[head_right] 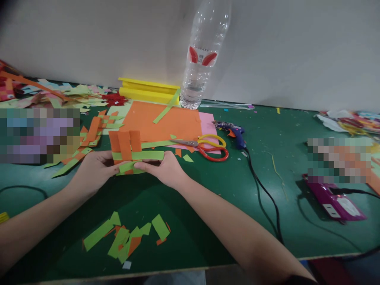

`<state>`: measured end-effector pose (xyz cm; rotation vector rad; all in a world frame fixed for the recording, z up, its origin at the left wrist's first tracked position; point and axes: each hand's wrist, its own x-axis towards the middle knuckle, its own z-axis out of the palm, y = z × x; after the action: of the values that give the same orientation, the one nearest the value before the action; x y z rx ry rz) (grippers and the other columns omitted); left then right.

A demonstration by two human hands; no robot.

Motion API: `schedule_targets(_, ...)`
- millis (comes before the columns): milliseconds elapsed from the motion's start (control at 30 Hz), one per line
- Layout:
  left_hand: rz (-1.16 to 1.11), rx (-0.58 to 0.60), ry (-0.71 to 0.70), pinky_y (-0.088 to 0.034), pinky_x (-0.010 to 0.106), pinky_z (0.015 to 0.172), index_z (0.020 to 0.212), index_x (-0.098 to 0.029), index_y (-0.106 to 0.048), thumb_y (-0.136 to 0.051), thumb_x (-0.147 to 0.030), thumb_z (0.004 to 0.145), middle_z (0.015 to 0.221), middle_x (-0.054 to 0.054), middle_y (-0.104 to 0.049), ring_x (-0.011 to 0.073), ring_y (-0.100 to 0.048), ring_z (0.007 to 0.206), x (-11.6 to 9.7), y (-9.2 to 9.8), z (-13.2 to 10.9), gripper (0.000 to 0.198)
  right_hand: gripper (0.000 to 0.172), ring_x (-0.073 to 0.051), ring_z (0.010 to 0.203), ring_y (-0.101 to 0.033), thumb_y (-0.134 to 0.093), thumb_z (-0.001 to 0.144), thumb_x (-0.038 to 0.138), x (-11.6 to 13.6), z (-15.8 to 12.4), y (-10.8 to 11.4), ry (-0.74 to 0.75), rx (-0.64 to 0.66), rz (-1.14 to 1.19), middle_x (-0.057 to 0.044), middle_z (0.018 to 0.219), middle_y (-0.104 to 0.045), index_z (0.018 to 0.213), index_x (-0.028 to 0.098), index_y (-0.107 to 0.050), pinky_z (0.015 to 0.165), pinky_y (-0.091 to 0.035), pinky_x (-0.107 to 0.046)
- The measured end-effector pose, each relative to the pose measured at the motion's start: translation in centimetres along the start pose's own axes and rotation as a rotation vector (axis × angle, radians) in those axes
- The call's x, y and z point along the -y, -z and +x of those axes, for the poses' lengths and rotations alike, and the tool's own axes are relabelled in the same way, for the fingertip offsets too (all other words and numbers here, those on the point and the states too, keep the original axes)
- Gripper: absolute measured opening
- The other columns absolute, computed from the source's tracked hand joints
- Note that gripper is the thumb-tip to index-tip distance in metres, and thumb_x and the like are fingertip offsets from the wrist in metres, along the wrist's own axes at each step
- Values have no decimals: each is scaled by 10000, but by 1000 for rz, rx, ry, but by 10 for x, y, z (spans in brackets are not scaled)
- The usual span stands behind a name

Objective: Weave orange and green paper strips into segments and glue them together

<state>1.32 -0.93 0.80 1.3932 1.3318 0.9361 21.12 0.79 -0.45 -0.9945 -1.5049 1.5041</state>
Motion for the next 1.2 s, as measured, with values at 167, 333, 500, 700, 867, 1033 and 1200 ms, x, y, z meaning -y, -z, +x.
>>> schedule_targets(167,72,-43,13,-553,314,610,814,-181,-771,-767,-454,653,692,43,-738,236,-687,689,-1,-1,-1,316,261,-234,924,-722,-828,621,327,-2,0,0,-53,-28,-15,-48,915,-769,836,208,-741,877,-581,-392)
schedule_targets(333,186,-80,-5,-440,255,452,763,-176,-768,-730,-493,676,610,29,-705,176,-597,516,-2,-3,-2,332,333,-237,858,-727,-852,574,320,-2,0,0,-107,-89,-29,-71,883,-763,848,181,-722,818,-593,-385)
schedule_targets(500,143,-38,-22,-523,299,583,850,-178,-773,-722,-468,703,741,50,-751,232,-671,687,-2,-3,-3,329,251,-199,822,-719,-807,624,307,2,-1,-2,18,-17,-26,-34,860,-758,831,191,-724,787,-585,-349)
schedule_targets(700,118,-16,-24,-563,348,666,815,-198,-763,-725,-461,716,779,48,-760,260,-698,761,1,-4,-4,283,228,-178,736,-700,-771,649,343,3,-1,-3,30,-46,-74,-31,785,-741,798,177,-722,735,-575,-340)
schedule_targets(867,84,45,-32,-569,334,705,857,-198,-760,-725,-451,724,856,48,-770,250,-706,803,0,-5,-4,288,176,-172,714,-687,-746,661,317,2,-1,-4,71,-46,-81,-24,751,-727,762,178,-711,700,-568,-323)
schedule_targets(1033,61,62,-43,-576,344,738,926,-195,-761,-727,-466,721,892,58,-772,256,-708,842,-1,-5,-4,341,181,-171,741,-682,-733,670,320,2,-2,-3,81,-16,-89,-20,779,-730,789,184,-719,701,-563,-314)
schedule_targets(1200,118,48,-35,-574,373,731,942,-182,-760,-713,-491,728,841,68,-767,263,-706,800,0,-4,-4,379,151,-152,690,-660,-738,664,311,3,-1,-3,73,-6,-73,-2,718,-703,734,183,-699,652,-546,-290)
